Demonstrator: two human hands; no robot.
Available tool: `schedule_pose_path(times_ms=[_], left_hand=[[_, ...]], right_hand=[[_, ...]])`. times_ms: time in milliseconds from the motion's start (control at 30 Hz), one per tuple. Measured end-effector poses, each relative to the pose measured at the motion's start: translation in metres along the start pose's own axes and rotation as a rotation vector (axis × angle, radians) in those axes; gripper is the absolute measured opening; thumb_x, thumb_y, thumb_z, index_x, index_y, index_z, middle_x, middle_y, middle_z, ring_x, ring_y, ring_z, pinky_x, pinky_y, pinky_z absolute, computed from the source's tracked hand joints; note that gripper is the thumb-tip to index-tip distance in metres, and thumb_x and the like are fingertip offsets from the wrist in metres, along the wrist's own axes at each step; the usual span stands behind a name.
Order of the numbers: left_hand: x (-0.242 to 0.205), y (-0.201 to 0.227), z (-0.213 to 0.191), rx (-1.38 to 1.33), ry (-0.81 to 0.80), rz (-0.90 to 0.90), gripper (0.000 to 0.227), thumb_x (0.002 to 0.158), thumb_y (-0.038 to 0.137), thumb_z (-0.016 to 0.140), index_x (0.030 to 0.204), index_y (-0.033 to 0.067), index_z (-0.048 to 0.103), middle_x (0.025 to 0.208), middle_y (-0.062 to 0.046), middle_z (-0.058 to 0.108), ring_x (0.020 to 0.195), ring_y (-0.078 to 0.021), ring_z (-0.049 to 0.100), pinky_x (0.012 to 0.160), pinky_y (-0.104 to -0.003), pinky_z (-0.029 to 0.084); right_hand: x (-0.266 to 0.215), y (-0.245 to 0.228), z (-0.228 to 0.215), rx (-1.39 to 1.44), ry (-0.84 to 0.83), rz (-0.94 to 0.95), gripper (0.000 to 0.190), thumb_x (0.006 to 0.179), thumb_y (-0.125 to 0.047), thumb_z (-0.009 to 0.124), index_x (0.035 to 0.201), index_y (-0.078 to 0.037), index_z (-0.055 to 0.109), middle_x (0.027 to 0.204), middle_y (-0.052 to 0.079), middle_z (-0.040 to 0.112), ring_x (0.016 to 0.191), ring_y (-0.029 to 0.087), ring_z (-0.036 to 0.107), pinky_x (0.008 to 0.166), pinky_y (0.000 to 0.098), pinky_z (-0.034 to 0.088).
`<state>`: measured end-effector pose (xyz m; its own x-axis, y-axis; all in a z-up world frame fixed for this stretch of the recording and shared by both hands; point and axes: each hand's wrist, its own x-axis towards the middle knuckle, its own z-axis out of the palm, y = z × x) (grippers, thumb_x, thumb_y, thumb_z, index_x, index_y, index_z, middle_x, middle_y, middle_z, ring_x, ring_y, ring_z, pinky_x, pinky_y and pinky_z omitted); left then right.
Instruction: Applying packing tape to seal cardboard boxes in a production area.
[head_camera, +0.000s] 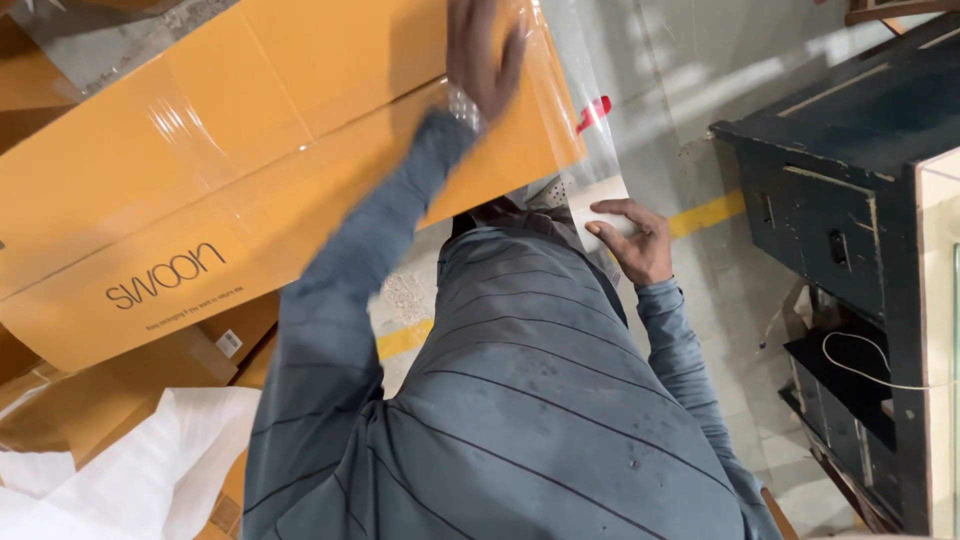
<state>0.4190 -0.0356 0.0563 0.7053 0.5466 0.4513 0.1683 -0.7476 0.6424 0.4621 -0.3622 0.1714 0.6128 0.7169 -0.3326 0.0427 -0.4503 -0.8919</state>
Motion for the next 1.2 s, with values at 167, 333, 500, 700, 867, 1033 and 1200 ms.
schedule_pose_path(times_ms=[167, 333, 500, 700, 867, 1033, 1200], left_hand=[[-0.108, 0.143, -0.065, -0.709, -0.501, -0.152, 0.02, 0.091, -0.005, 0.055, 0.104, 0.0038, 0.068, 0.098, -0.012, 0.069, 0.09, -0.0225, 0.07, 0.083, -0.035, 0.056], [-0.202, 0.108, 0.07, -1.02, -0.625, -0.652, 0.037, 0.104, 0.006, 0.053, 0.14, 0.0045, 0.047, 0.1, -0.008, 0.067, 0.088, -0.0166, 0.064, 0.08, -0.033, 0.054], [-0.174, 0.123, 0.172, -1.194, -0.117, -0.542, 0.084, 0.104, 0.016, 0.064, 0.163, 0.0128, 0.004, 0.161, 0.004, 0.028, 0.105, -0.0211, 0.066, 0.091, -0.035, 0.059], [-0.15, 0.087, 0.277, -2.168, 0.28, -1.182, 0.086, 0.098, 0.069, 0.054, 0.139, -0.0056, 0.041, 0.127, -0.021, 0.059, 0.085, -0.0346, 0.065, 0.074, -0.05, 0.057], [-0.138, 0.079, 0.28, -2.583, 0.305, -1.211, 0.058, 0.098, 0.063, 0.052, 0.128, 0.0134, 0.056, 0.117, -0.009, 0.063, 0.099, -0.023, 0.069, 0.089, -0.039, 0.056], [-0.204, 0.105, 0.206, -1.273, 0.163, -0.796, 0.041, 0.113, 0.038, 0.049, 0.127, 0.0061, 0.07, 0.105, -0.007, 0.073, 0.098, -0.018, 0.069, 0.088, -0.035, 0.055], [-0.229, 0.094, 0.175, -0.75, 0.121, -0.515, 0.033, 0.109, 0.025, 0.052, 0.121, -0.0001, 0.07, 0.106, -0.01, 0.076, 0.098, -0.0134, 0.072, 0.089, -0.029, 0.056]], right_hand=[[-0.001, -0.023, -0.019, -0.057, -0.017, -0.064, 0.027, 0.09, -0.013, 0.084, 0.111, 0.001, 0.074, 0.105, 0.012, 0.076, 0.098, 0.018, 0.07, 0.088, 0.0307, 0.053], [-0.004, -0.037, -0.031, 0.017, -0.044, -0.128, 0.026, 0.092, -0.012, 0.083, 0.113, 0.002, 0.073, 0.11, 0.012, 0.075, 0.105, 0.017, 0.068, 0.094, 0.0301, 0.052], [-0.005, -0.051, -0.04, 0.02, -0.074, -0.164, 0.025, 0.094, -0.012, 0.082, 0.112, 0.002, 0.072, 0.109, 0.01, 0.074, 0.105, 0.014, 0.066, 0.095, 0.0284, 0.051], [-0.003, -0.051, -0.048, -0.053, -0.079, -0.185, 0.026, 0.094, -0.015, 0.082, 0.111, 0.002, 0.072, 0.106, 0.007, 0.073, 0.1, 0.013, 0.066, 0.092, 0.0283, 0.052], [0.0, -0.045, -0.051, -0.069, -0.097, -0.278, 0.026, 0.096, -0.015, 0.082, 0.111, 0.002, 0.071, 0.108, 0.008, 0.074, 0.104, 0.016, 0.067, 0.096, 0.0296, 0.052], [0.002, -0.022, -0.04, -0.041, -0.097, -0.292, 0.024, 0.096, -0.015, 0.081, 0.111, 0.002, 0.071, 0.108, 0.008, 0.074, 0.104, 0.016, 0.067, 0.096, 0.0294, 0.052], [0.006, 0.017, -0.023, -0.039, -0.075, -0.26, 0.024, 0.095, -0.014, 0.081, 0.11, 0.002, 0.071, 0.107, 0.008, 0.074, 0.101, 0.015, 0.066, 0.094, 0.0292, 0.052]])
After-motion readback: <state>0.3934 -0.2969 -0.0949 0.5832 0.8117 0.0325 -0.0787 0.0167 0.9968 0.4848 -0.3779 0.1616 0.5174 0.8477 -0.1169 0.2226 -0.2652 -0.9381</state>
